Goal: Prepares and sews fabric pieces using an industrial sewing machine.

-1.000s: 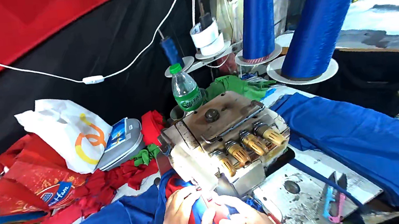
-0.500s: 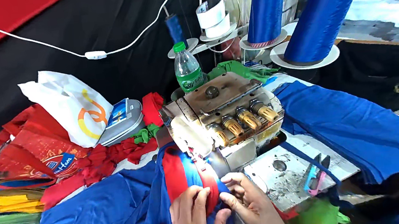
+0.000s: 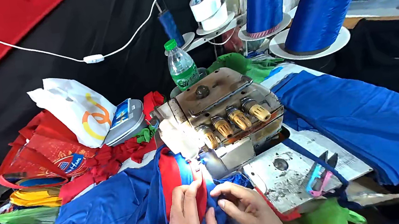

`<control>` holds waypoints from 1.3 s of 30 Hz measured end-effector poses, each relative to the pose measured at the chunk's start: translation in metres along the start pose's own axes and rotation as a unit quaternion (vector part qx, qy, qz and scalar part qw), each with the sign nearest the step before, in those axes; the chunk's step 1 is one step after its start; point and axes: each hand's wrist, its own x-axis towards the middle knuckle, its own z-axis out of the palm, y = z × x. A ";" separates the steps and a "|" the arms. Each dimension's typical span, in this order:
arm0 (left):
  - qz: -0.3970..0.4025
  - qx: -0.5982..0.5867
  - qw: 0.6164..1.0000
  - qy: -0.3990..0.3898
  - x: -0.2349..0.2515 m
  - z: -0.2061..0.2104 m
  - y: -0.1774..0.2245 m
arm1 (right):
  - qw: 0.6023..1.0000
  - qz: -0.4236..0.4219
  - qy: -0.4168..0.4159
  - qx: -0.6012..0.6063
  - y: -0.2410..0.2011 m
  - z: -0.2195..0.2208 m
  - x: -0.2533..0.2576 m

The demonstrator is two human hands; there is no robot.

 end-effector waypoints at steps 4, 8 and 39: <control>0.007 0.074 0.997 -0.022 0.004 -0.005 0.000 | 1.000 -0.016 -0.013 -0.018 0.001 -0.006 0.001; 0.015 0.092 0.995 0.018 0.011 -0.004 -0.002 | 0.995 -0.076 -0.035 -0.061 0.007 -0.010 0.004; 0.060 0.010 0.995 0.076 0.000 0.031 -0.031 | 0.893 -0.367 -0.011 -0.261 0.030 -0.015 0.005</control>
